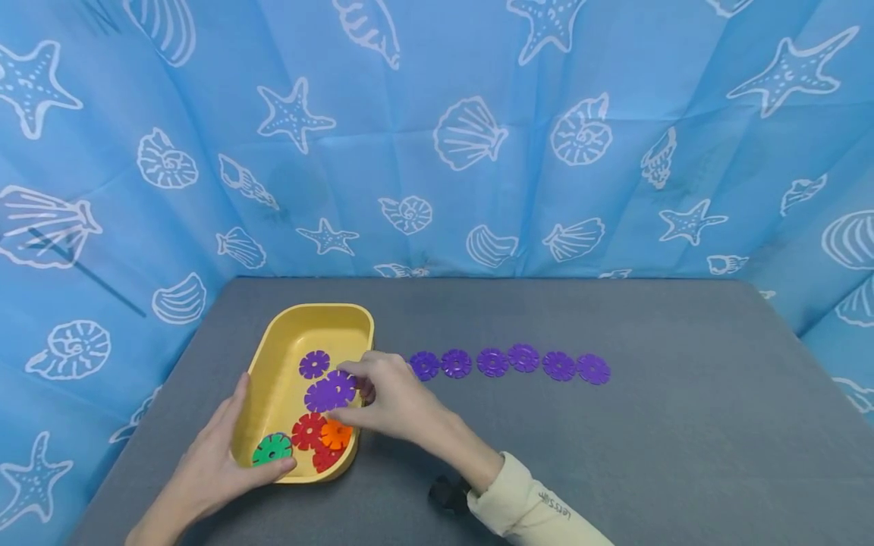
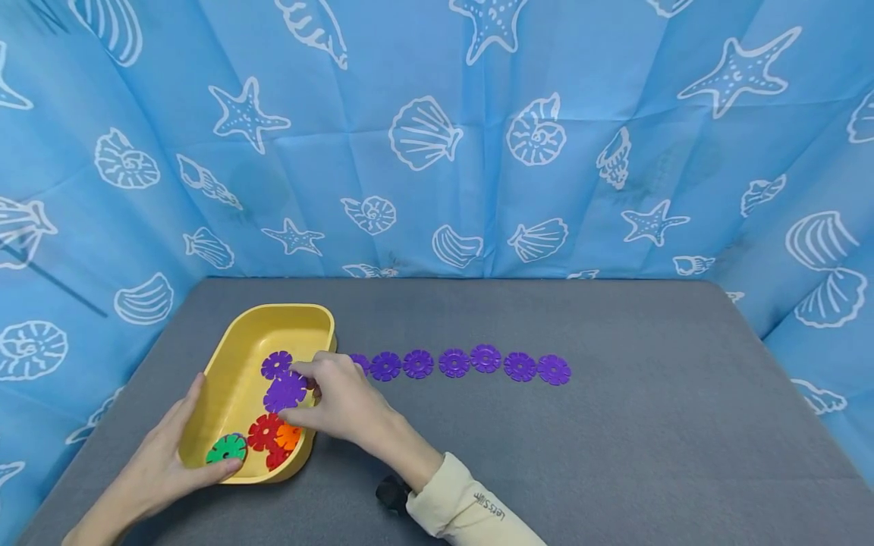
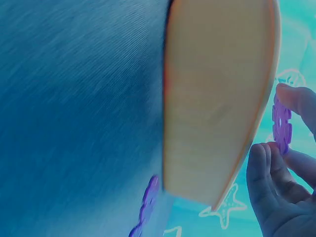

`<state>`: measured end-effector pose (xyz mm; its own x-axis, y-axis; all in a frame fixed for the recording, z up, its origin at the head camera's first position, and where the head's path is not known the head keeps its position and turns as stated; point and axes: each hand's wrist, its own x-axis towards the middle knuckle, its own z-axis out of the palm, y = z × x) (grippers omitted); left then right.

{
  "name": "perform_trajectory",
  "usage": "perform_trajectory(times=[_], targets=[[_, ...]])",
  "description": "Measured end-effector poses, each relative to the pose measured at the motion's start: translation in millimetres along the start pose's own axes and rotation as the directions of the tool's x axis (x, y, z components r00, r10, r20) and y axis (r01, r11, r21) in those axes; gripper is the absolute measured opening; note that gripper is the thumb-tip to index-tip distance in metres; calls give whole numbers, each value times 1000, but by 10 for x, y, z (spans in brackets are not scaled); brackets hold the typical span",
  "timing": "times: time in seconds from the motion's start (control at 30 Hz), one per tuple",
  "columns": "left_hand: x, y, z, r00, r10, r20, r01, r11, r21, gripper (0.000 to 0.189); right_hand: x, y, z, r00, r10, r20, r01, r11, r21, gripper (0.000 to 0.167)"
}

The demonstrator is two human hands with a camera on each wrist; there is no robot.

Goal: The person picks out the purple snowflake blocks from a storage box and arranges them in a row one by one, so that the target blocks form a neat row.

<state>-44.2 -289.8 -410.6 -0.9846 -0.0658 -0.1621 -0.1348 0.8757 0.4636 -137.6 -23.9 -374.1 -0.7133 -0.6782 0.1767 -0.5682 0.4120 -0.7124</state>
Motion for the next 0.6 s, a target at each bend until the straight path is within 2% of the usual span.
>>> perform_trajectory(times=[0.13, 0.33, 0.6], targets=[[11, -1, 0, 1000, -24, 18, 24, 1000, 0, 137, -86, 69, -83, 1000, 31, 3, -31, 999, 21, 54], [27, 5, -2, 998, -54, 34, 54, 999, -1, 138, -252, 228, -230, 998, 61, -30, -62, 998, -4, 54], [26, 4, -6, 998, -52, 38, 52, 998, -17, 139, -574, 560, -497, 985, 88, -151, -103, 991, -91, 55]])
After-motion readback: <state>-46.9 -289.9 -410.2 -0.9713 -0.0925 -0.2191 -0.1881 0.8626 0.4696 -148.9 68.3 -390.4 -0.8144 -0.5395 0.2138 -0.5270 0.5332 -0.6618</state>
